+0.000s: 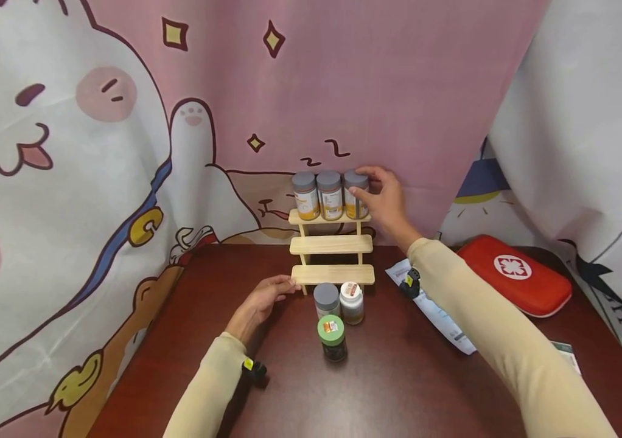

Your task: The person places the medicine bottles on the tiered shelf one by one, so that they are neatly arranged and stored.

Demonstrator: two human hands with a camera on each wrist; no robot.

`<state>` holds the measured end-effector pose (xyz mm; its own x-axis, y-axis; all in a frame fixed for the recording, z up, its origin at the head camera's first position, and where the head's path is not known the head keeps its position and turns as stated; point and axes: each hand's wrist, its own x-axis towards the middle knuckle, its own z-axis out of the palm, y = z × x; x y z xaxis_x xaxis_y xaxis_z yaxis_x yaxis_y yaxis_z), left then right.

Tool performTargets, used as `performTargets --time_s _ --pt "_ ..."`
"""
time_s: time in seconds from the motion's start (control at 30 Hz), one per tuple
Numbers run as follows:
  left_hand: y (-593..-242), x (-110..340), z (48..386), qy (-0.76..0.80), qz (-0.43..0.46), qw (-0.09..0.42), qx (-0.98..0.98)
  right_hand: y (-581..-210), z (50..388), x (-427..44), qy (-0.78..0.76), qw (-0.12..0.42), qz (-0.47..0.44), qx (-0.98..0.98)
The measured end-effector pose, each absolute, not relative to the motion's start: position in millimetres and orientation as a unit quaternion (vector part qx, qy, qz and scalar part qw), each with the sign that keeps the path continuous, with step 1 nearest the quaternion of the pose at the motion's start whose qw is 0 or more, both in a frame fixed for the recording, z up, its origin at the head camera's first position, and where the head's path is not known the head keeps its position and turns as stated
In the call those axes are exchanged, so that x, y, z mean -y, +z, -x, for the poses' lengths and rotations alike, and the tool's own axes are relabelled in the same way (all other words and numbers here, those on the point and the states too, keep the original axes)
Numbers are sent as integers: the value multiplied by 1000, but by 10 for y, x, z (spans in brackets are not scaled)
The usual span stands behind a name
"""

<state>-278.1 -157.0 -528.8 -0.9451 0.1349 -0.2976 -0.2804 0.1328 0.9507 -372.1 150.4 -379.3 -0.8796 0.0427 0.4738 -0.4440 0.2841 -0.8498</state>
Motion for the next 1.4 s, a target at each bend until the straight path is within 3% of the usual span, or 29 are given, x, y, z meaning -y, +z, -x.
performTargets --time_s 0.2,0.53,0.93,1.2,1.4 --pt "-5281 1581 2791 658 52 157 -735 -3866 3686 -1493 551 234 -154 786" --pt "-5289 1574 2791 659 40 153 -735 -3873 3327 -1564 544 202 -188 792" --pt "-5278 1575 2806 656 44 161 -736 -3938 2697 -1453 544 100 -180 814" --pt "-5276 1570 2800 657 40 161 -736 -4006 2327 -1422 577 -14 -195 793" --pt "-5287 1579 2808 658 39 160 -735 -4048 2141 -1448 583 -52 -199 786"
